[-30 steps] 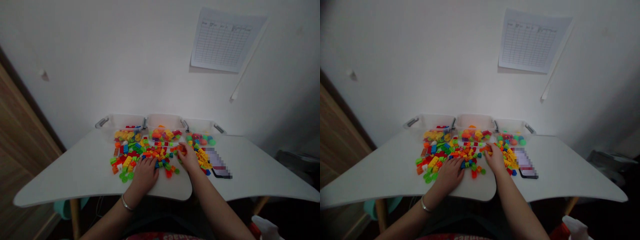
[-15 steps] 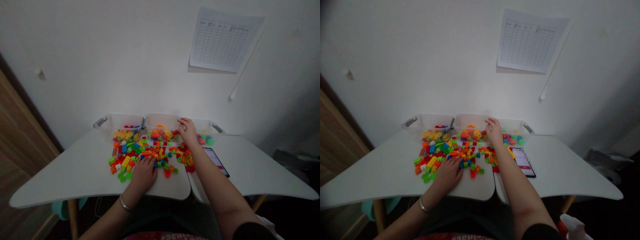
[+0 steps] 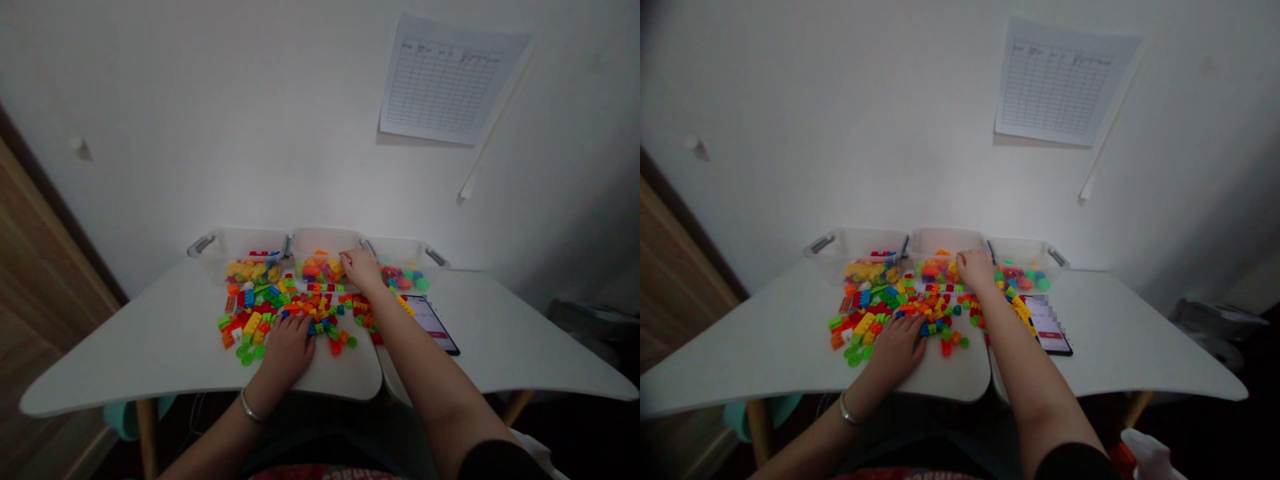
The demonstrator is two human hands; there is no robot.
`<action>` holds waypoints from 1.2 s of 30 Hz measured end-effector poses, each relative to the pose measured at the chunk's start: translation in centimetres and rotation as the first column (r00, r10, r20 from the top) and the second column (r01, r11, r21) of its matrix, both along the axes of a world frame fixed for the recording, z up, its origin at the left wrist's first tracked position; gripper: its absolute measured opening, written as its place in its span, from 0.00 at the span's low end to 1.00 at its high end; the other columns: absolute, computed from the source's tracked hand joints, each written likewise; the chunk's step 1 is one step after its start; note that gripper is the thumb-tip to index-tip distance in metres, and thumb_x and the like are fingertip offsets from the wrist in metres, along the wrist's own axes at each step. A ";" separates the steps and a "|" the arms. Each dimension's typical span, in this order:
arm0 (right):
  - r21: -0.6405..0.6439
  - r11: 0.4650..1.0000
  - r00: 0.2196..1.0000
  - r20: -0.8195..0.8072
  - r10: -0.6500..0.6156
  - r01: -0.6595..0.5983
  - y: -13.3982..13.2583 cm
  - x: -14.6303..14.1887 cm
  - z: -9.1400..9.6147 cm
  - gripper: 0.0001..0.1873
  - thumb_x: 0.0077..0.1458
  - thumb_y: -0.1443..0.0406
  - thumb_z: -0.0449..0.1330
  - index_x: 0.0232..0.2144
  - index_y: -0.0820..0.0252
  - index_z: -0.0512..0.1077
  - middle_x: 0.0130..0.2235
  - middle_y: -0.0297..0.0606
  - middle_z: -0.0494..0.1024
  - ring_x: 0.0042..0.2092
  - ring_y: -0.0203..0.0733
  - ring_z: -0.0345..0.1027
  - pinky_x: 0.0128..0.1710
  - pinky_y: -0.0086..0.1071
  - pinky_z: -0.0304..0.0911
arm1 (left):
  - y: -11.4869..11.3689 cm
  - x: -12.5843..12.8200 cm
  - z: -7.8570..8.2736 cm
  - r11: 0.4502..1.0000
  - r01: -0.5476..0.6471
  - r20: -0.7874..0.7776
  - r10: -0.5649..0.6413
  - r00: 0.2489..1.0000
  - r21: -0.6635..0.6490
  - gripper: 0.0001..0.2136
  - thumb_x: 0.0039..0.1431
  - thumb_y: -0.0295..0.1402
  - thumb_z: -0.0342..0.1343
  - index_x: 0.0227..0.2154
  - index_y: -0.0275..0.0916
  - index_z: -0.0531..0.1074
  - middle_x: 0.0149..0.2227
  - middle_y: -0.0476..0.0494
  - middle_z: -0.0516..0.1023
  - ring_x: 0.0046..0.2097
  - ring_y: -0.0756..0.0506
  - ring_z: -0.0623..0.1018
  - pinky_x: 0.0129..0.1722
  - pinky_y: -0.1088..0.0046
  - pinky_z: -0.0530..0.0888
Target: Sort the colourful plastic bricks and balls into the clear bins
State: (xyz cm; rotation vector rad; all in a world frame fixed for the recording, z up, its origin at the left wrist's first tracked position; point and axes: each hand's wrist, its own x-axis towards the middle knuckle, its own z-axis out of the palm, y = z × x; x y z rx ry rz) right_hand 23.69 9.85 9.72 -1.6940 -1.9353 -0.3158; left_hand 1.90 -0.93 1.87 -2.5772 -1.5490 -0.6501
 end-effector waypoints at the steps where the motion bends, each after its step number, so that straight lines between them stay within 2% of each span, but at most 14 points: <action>1: -0.010 1.000 1.000 -0.002 0.006 -0.006 0.0 0.1 0.1 0.18 0.63 0.61 0.48 0.43 0.57 0.77 0.43 0.44 0.80 0.48 0.48 0.71 0.55 0.45 0.56 | 0.0 0.0 0.0 1.000 0.001 0.004 -0.001 1.000 0.003 0.20 0.58 0.34 0.50 0.53 0.38 0.71 0.52 0.37 0.76 0.54 0.37 0.73 0.61 0.50 0.61; 4: -0.002 0.997 0.994 -0.076 0.083 -0.083 0.0 0.7 0.2 0.16 0.62 0.62 0.50 0.45 0.56 0.76 0.45 0.40 0.80 0.48 0.45 0.71 0.54 0.43 0.59 | 0.0 -0.1 -0.2 1.000 0.002 0.012 -0.002 1.000 0.014 0.20 0.58 0.34 0.50 0.53 0.38 0.70 0.52 0.37 0.76 0.53 0.37 0.73 0.60 0.50 0.61; 8: 0.118 0.975 0.944 -0.254 0.211 -0.187 -0.5 1.4 0.2 0.16 0.59 0.65 0.50 0.45 0.57 0.75 0.46 0.39 0.79 0.49 0.41 0.70 0.53 0.38 0.62 | 0.1 -0.1 -0.4 1.000 -0.002 -0.001 0.002 1.000 0.015 0.20 0.58 0.34 0.50 0.53 0.37 0.70 0.52 0.37 0.76 0.53 0.37 0.73 0.60 0.50 0.61; 12: 0.308 0.946 0.912 -0.352 0.212 -0.101 -2.3 1.8 -0.1 0.16 0.59 0.64 0.49 0.43 0.58 0.75 0.45 0.41 0.79 0.49 0.45 0.69 0.53 0.41 0.61 | 0.3 -0.1 -0.5 1.000 -0.006 -0.012 0.006 1.000 0.015 0.20 0.58 0.35 0.50 0.54 0.36 0.70 0.51 0.37 0.76 0.54 0.37 0.73 0.61 0.50 0.60; 15: 0.367 0.929 0.891 -0.404 0.206 -0.048 -4.1 1.8 -1.3 0.16 0.59 0.64 0.49 0.40 0.58 0.75 0.44 0.42 0.79 0.48 0.45 0.69 0.52 0.41 0.62 | 0.3 -0.1 -0.5 1.000 0.001 -0.013 0.000 1.000 0.015 0.20 0.58 0.34 0.50 0.53 0.37 0.70 0.52 0.37 0.76 0.54 0.37 0.73 0.61 0.50 0.60; 19: 0.244 0.963 0.926 -0.323 0.194 -0.116 -6.1 1.3 -4.4 0.15 0.59 0.65 0.49 0.38 0.58 0.76 0.42 0.41 0.79 0.46 0.46 0.69 0.51 0.40 0.61 | 0.2 -0.2 -0.5 1.000 0.011 -0.013 -0.010 1.000 0.006 0.20 0.59 0.34 0.49 0.53 0.36 0.70 0.53 0.37 0.75 0.54 0.37 0.73 0.61 0.51 0.60; 24: 0.013 0.992 0.987 -0.101 0.128 -0.127 -7.6 0.7 -7.5 0.14 0.57 0.66 0.54 0.43 0.57 0.75 0.45 0.40 0.78 0.50 0.47 0.66 0.55 0.42 0.57 | 0.2 -0.3 -0.7 1.000 0.018 -0.012 -0.018 1.000 0.025 0.20 0.59 0.34 0.49 0.53 0.36 0.70 0.53 0.37 0.75 0.54 0.38 0.73 0.61 0.50 0.60; 31: -0.072 0.997 0.999 -0.037 0.029 -0.031 -7.9 1.8 -8.4 0.17 0.58 0.63 0.55 0.48 0.60 0.73 0.48 0.42 0.77 0.54 0.50 0.62 0.58 0.42 0.53 | 0.3 -0.1 -0.8 1.000 0.002 -0.014 -0.002 1.000 0.027 0.20 0.59 0.35 0.50 0.53 0.37 0.70 0.52 0.37 0.76 0.54 0.38 0.73 0.61 0.51 0.61; 36: -0.092 0.996 1.000 -0.008 0.015 -0.015 -7.8 1.7 -8.5 0.17 0.57 0.64 0.56 0.48 0.60 0.73 0.48 0.42 0.77 0.55 0.50 0.62 0.58 0.41 0.53 | 0.3 -0.1 -0.8 1.000 0.006 -0.009 -0.006 1.000 0.028 0.19 0.58 0.34 0.50 0.53 0.38 0.70 0.52 0.38 0.76 0.54 0.38 0.73 0.61 0.52 0.60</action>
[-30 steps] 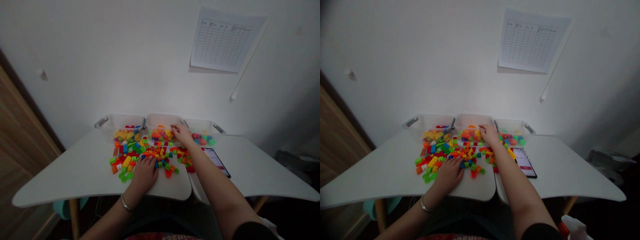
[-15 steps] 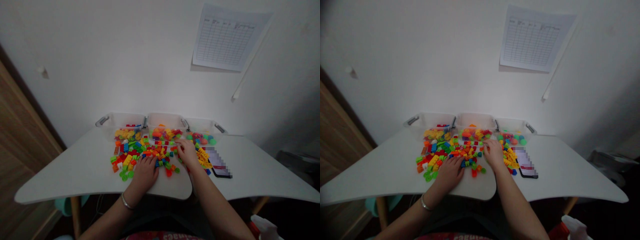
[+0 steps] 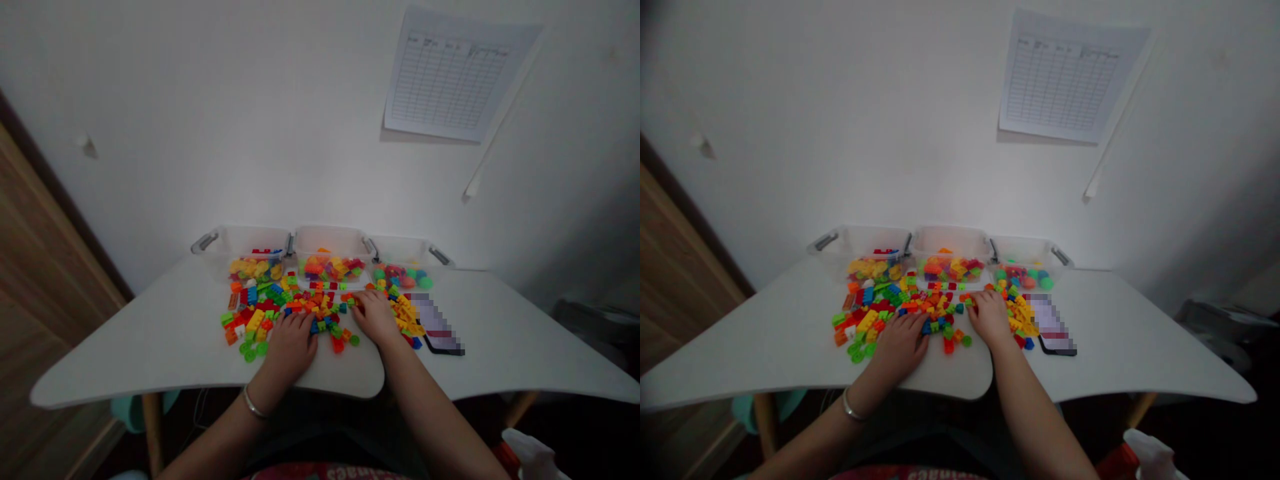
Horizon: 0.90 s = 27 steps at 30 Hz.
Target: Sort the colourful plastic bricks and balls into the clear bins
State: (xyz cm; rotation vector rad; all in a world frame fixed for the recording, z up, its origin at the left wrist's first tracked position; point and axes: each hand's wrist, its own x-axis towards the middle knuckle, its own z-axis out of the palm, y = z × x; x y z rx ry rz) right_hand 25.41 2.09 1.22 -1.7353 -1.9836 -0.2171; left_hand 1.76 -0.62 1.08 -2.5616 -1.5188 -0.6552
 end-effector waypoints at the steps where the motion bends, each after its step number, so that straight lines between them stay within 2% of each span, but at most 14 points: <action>1: 0.000 1.000 1.000 0.008 -0.002 0.002 0.0 -0.1 0.0 0.17 0.57 0.64 0.56 0.48 0.60 0.73 0.48 0.43 0.77 0.55 0.50 0.62 0.58 0.41 0.53 | 0.0 0.0 0.0 1.000 -0.002 0.000 0.002 1.000 -0.004 0.20 0.58 0.34 0.50 0.53 0.37 0.70 0.52 0.38 0.76 0.54 0.38 0.73 0.61 0.52 0.60; 12: 0.035 0.999 1.000 0.023 -0.004 0.003 0.0 -0.4 0.2 0.17 0.53 0.62 0.59 0.45 0.61 0.75 0.46 0.42 0.78 0.53 0.51 0.63 0.57 0.42 0.55 | -0.1 0.1 0.3 1.000 0.000 -0.008 -0.001 1.000 -0.024 0.20 0.59 0.34 0.50 0.53 0.36 0.70 0.52 0.37 0.76 0.54 0.37 0.73 0.61 0.51 0.60; 20: 0.041 0.999 0.999 0.042 0.005 -0.007 0.0 -0.4 0.2 0.10 0.52 0.64 0.59 0.37 0.60 0.75 0.42 0.43 0.78 0.51 0.49 0.64 0.55 0.40 0.57 | -0.1 0.1 0.3 1.000 0.000 0.008 0.000 1.000 0.002 0.20 0.58 0.34 0.51 0.53 0.36 0.71 0.51 0.37 0.77 0.53 0.37 0.74 0.60 0.50 0.62; 27: 0.046 0.998 0.998 0.044 0.051 -0.053 0.1 -0.2 -0.1 0.10 0.50 0.66 0.59 0.38 0.58 0.74 0.42 0.42 0.77 0.51 0.49 0.64 0.55 0.40 0.57 | -0.2 0.1 0.3 1.000 -0.003 0.001 0.003 1.000 -0.001 0.20 0.58 0.34 0.51 0.53 0.36 0.71 0.51 0.37 0.76 0.53 0.37 0.74 0.60 0.50 0.62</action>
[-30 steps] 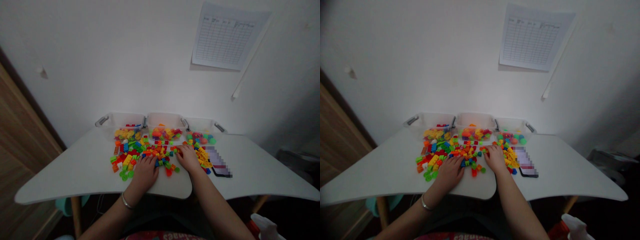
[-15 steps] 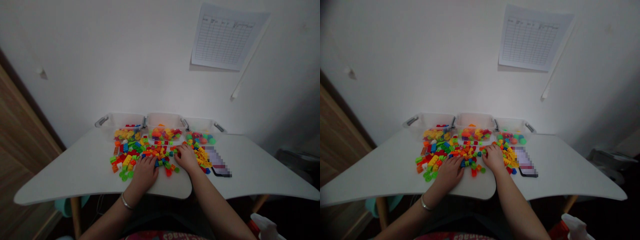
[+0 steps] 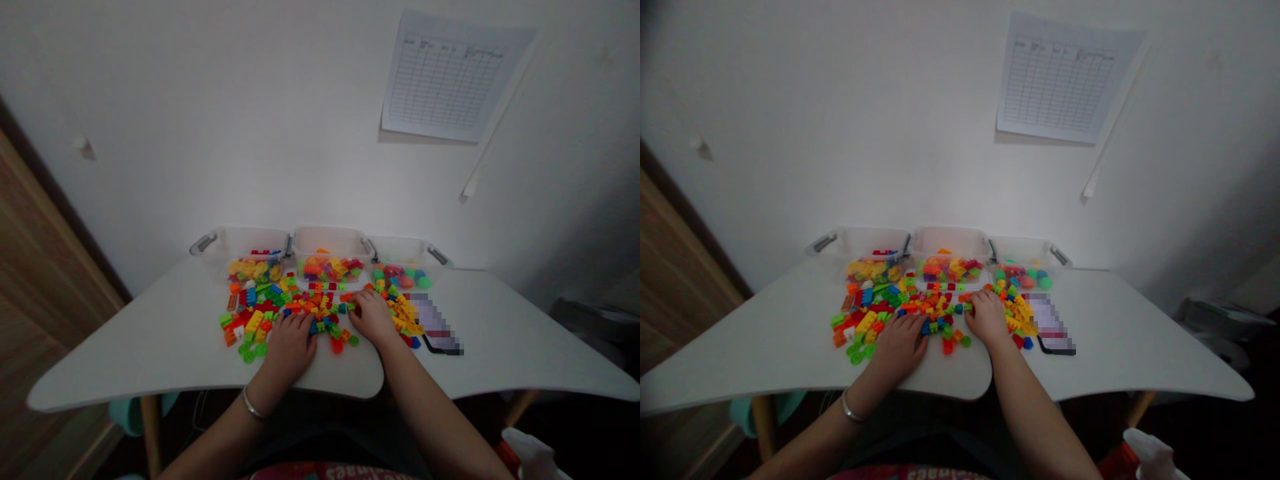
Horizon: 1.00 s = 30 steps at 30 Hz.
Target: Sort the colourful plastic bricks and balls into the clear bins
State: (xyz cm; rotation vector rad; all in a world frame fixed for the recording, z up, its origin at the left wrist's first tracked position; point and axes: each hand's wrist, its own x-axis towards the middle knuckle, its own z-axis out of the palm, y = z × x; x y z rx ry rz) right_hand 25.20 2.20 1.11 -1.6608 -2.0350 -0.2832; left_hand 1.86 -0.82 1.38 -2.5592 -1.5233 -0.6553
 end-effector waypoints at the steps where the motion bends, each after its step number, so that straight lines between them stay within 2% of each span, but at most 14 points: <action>1: 0.002 1.000 1.000 0.000 0.008 -0.008 0.0 0.0 0.0 0.10 0.50 0.66 0.59 0.38 0.58 0.74 0.42 0.42 0.77 0.51 0.49 0.64 0.55 0.40 0.57 | 0.0 0.0 0.0 1.000 -0.001 0.000 0.001 1.000 -0.001 0.20 0.58 0.34 0.51 0.52 0.36 0.71 0.51 0.37 0.76 0.53 0.37 0.74 0.60 0.50 0.62; 10: 0.013 0.999 0.996 -0.065 0.054 -0.053 -0.2 0.0 0.3 0.07 0.51 0.66 0.59 0.35 0.59 0.72 0.38 0.42 0.76 0.47 0.48 0.65 0.51 0.39 0.60 | 0.0 0.0 0.0 1.000 0.002 0.010 -0.002 1.000 -0.006 0.20 0.58 0.34 0.50 0.53 0.36 0.71 0.51 0.36 0.76 0.53 0.37 0.73 0.60 0.50 0.62; 15: 0.066 0.998 0.968 -0.248 0.033 -0.017 -0.3 -0.2 0.1 0.09 0.51 0.64 0.58 0.36 0.59 0.70 0.38 0.43 0.75 0.44 0.47 0.67 0.46 0.38 0.64 | 0.0 -0.1 0.1 1.000 0.001 0.009 -0.001 1.000 -0.003 0.20 0.58 0.34 0.50 0.52 0.36 0.71 0.51 0.37 0.77 0.53 0.37 0.74 0.60 0.50 0.62; 19: 0.108 0.994 0.906 -0.423 0.022 0.026 -0.3 -0.8 0.6 0.13 0.52 0.63 0.56 0.41 0.59 0.71 0.39 0.42 0.76 0.41 0.46 0.69 0.44 0.39 0.66 | 0.1 -0.1 0.0 1.000 0.013 0.015 -0.013 1.000 0.002 0.20 0.58 0.34 0.50 0.52 0.37 0.71 0.51 0.37 0.76 0.53 0.37 0.74 0.60 0.49 0.61; 23: 0.194 0.980 0.877 -0.464 0.122 -0.034 0.3 -1.0 3.2 0.19 0.58 0.62 0.51 0.50 0.56 0.71 0.43 0.41 0.76 0.42 0.42 0.69 0.45 0.36 0.66 | 0.1 -0.1 0.0 1.000 0.010 0.009 -0.010 1.000 -0.013 0.20 0.58 0.34 0.49 0.53 0.37 0.70 0.52 0.37 0.76 0.54 0.37 0.73 0.60 0.50 0.61; 25: 0.256 0.967 0.866 -0.483 0.129 -0.002 1.1 -0.8 5.1 0.19 0.60 0.61 0.49 0.47 0.57 0.73 0.43 0.42 0.76 0.43 0.42 0.69 0.46 0.35 0.66 | 0.0 -0.1 0.1 1.000 0.007 0.007 -0.006 1.000 -0.020 0.20 0.58 0.34 0.50 0.53 0.37 0.70 0.52 0.36 0.76 0.54 0.37 0.73 0.60 0.50 0.61; 27: 0.296 0.954 0.850 -0.512 0.122 0.042 2.2 -0.5 7.0 0.19 0.60 0.59 0.49 0.46 0.59 0.74 0.41 0.42 0.76 0.38 0.41 0.69 0.42 0.34 0.66 | 0.0 -0.2 0.1 1.000 0.003 0.009 -0.003 1.000 -0.020 0.20 0.58 0.34 0.50 0.53 0.36 0.70 0.52 0.36 0.76 0.54 0.37 0.73 0.60 0.49 0.61; 30: 0.346 0.932 0.869 -0.488 0.081 0.107 4.2 -0.3 9.3 0.19 0.60 0.58 0.50 0.47 0.59 0.74 0.41 0.42 0.77 0.37 0.41 0.69 0.44 0.36 0.65 | 0.0 -0.2 0.1 1.000 -0.002 0.010 0.002 1.000 -0.023 0.20 0.58 0.34 0.50 0.53 0.36 0.70 0.52 0.37 0.76 0.54 0.37 0.73 0.61 0.49 0.60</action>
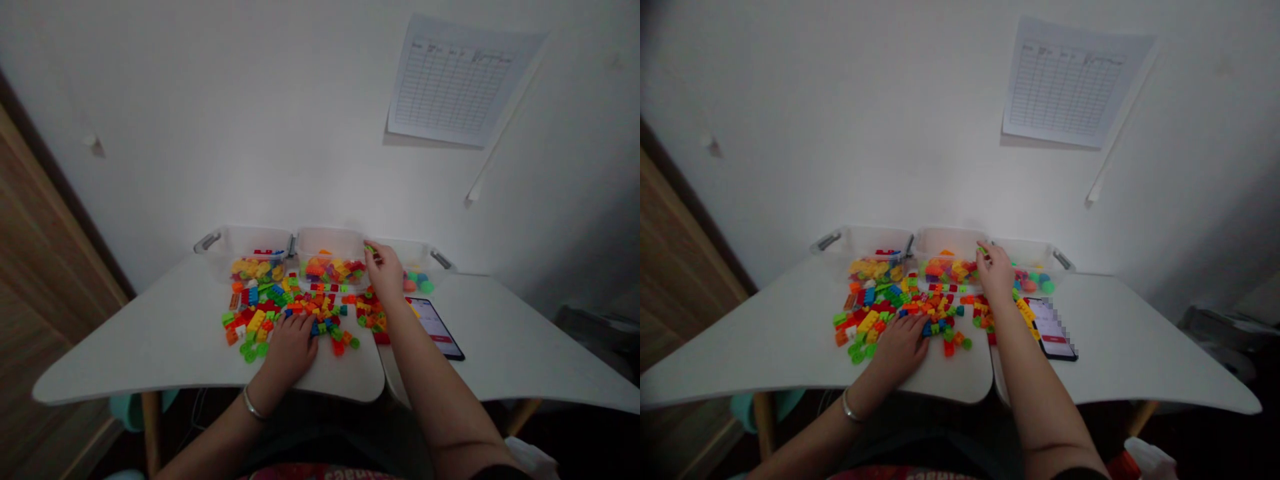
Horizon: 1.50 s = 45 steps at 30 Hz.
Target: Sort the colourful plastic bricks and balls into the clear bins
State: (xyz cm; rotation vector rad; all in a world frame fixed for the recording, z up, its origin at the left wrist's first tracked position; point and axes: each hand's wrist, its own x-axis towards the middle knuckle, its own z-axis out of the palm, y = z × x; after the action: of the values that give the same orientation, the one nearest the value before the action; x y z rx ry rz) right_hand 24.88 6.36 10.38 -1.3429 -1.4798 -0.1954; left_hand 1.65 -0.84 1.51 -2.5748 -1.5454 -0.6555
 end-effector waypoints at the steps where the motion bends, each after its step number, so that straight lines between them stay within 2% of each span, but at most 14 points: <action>1: 0.000 1.000 1.000 0.014 -0.025 0.025 0.6 0.0 0.5 0.19 0.60 0.59 0.50 0.47 0.59 0.74 0.41 0.43 0.77 0.38 0.42 0.69 0.45 0.36 0.64 | 0.0 0.0 0.0 1.000 -0.002 0.001 0.002 1.000 -0.002 0.20 0.58 0.34 0.50 0.53 0.36 0.70 0.52 0.37 0.76 0.54 0.37 0.73 0.61 0.49 0.60; 4: -0.093 0.985 0.987 0.082 -0.135 0.143 2.2 -0.4 1.2 0.19 0.60 0.59 0.50 0.47 0.59 0.74 0.42 0.43 0.78 0.41 0.44 0.69 0.48 0.38 0.61 | 0.0 -0.1 0.0 1.000 -0.001 0.009 0.001 1.000 -0.004 0.20 0.58 0.34 0.50 0.53 0.37 0.70 0.52 0.37 0.76 0.54 0.37 0.73 0.61 0.49 0.60; 7: -0.233 0.923 0.944 0.197 -0.264 0.306 3.1 -0.8 0.8 0.16 0.59 0.59 0.52 0.44 0.54 0.77 0.40 0.43 0.80 0.44 0.48 0.69 0.48 0.42 0.58 | 0.0 -0.1 0.0 1.000 0.004 0.014 -0.004 1.000 -0.006 0.20 0.58 0.34 0.51 0.53 0.37 0.70 0.52 0.37 0.76 0.54 0.37 0.73 0.61 0.49 0.60; 9: -0.276 0.887 0.917 0.257 -0.304 0.371 3.4 -1.0 0.4 0.16 0.58 0.59 0.53 0.40 0.54 0.78 0.38 0.45 0.80 0.44 0.51 0.69 0.49 0.45 0.56 | -0.1 -0.1 0.1 1.000 0.003 0.013 -0.002 1.000 -0.007 0.20 0.58 0.34 0.51 0.53 0.37 0.70 0.52 0.37 0.76 0.54 0.37 0.73 0.60 0.50 0.61; 15: -0.203 0.893 0.877 0.365 -0.312 0.402 3.6 -1.2 -0.7 0.20 0.60 0.61 0.48 0.34 0.59 0.80 0.35 0.48 0.80 0.45 0.52 0.69 0.55 0.49 0.52 | 0.0 0.0 -0.2 1.000 0.005 0.022 -0.005 1.000 0.021 0.19 0.57 0.34 0.51 0.52 0.39 0.71 0.51 0.37 0.77 0.53 0.37 0.73 0.60 0.50 0.62; 19: -0.220 0.911 0.870 0.439 -0.226 0.348 3.6 -1.2 -0.9 0.24 0.64 0.58 0.45 0.34 0.62 0.79 0.38 0.50 0.80 0.45 0.51 0.70 0.56 0.49 0.52 | 0.1 0.0 -0.2 1.000 0.008 0.015 -0.008 1.000 0.012 0.20 0.58 0.34 0.51 0.52 0.37 0.71 0.52 0.37 0.76 0.54 0.37 0.73 0.60 0.50 0.62; 23: -0.268 0.942 0.917 0.391 -0.086 0.202 3.4 -0.4 -0.9 0.24 0.65 0.61 0.42 0.41 0.63 0.77 0.43 0.47 0.80 0.47 0.48 0.70 0.56 0.45 0.54 | 0.0 -0.1 -0.1 1.000 0.003 0.009 -0.003 1.000 0.012 0.20 0.58 0.34 0.51 0.52 0.37 0.70 0.51 0.36 0.76 0.53 0.36 0.73 0.60 0.49 0.62; 25: -0.210 0.973 0.946 0.323 -0.023 0.095 3.0 0.1 -0.9 0.23 0.65 0.62 0.42 0.43 0.62 0.76 0.45 0.45 0.79 0.49 0.46 0.68 0.55 0.42 0.56 | 0.0 -0.1 -0.1 1.000 0.000 0.012 0.000 1.000 0.021 0.19 0.58 0.34 0.51 0.52 0.37 0.71 0.51 0.36 0.76 0.53 0.37 0.74 0.60 0.49 0.62; 27: -0.091 0.995 0.971 0.237 -0.007 0.030 2.2 0.5 -1.2 0.22 0.64 0.63 0.42 0.43 0.62 0.75 0.47 0.45 0.78 0.51 0.45 0.67 0.55 0.41 0.56 | 0.0 0.0 0.0 1.000 0.002 0.013 -0.003 1.000 0.024 0.19 0.58 0.34 0.51 0.52 0.38 0.71 0.51 0.36 0.76 0.53 0.37 0.74 0.60 0.49 0.62; 30: 0.052 0.998 0.991 0.130 -0.040 0.033 0.3 0.6 -2.2 0.19 0.63 0.62 0.44 0.41 0.59 0.75 0.48 0.45 0.76 0.52 0.45 0.65 0.55 0.42 0.57 | 0.0 0.0 0.0 1.000 0.004 0.010 -0.004 1.000 0.019 0.20 0.58 0.34 0.51 0.52 0.37 0.71 0.51 0.36 0.76 0.53 0.37 0.74 0.60 0.49 0.62; 33: 0.074 0.996 0.991 0.119 -0.054 0.045 -1.9 -0.1 -3.6 0.16 0.62 0.63 0.46 0.42 0.57 0.74 0.49 0.43 0.74 0.53 0.45 0.64 0.55 0.43 0.57 | 0.1 0.1 -0.1 1.000 0.001 0.004 -0.001 1.000 0.011 0.20 0.58 0.34 0.50 0.53 0.37 0.71 0.52 0.36 0.76 0.54 0.37 0.74 0.60 0.50 0.62; 36: 0.042 0.999 0.982 0.191 -0.003 -0.005 -3.5 -1.0 -5.3 0.14 0.60 0.66 0.49 0.40 0.56 0.74 0.49 0.42 0.74 0.53 0.45 0.63 0.56 0.41 0.57 | 0.1 0.1 -0.3 1.000 0.005 -0.004 -0.005 1.000 0.019 0.20 0.58 0.34 0.50 0.53 0.37 0.70 0.52 0.37 0.76 0.54 0.37 0.73 0.60 0.50 0.62; 39: -0.071 0.996 0.948 0.310 0.064 -0.045 -4.0 -1.5 -6.6 0.13 0.57 0.68 0.52 0.39 0.56 0.76 0.49 0.41 0.74 0.53 0.46 0.63 0.57 0.41 0.56 | 0.2 0.1 -0.4 0.999 0.008 -0.014 -0.007 1.000 0.033 0.20 0.59 0.34 0.50 0.53 0.37 0.70 0.52 0.37 0.76 0.53 0.37 0.73 0.60 0.50 0.61; 45: -0.292 0.956 0.887 0.446 0.121 0.017 -3.8 -1.8 -7.8 0.13 0.56 0.68 0.55 0.40 0.56 0.77 0.47 0.41 0.77 0.50 0.47 0.66 0.54 0.41 0.60 | 0.2 0.0 -0.5 0.998 0.014 -0.006 -0.013 1.000 0.060 0.20 0.58 0.34 0.51 0.53 0.37 0.70 0.51 0.37 0.76 0.53 0.37 0.74 0.60 0.50 0.61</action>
State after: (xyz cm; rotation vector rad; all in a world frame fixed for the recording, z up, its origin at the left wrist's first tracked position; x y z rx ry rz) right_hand 23.06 2.57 2.54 -1.5576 -2.0054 -0.2867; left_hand 1.69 -0.61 1.02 -2.5439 -1.4846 -0.6838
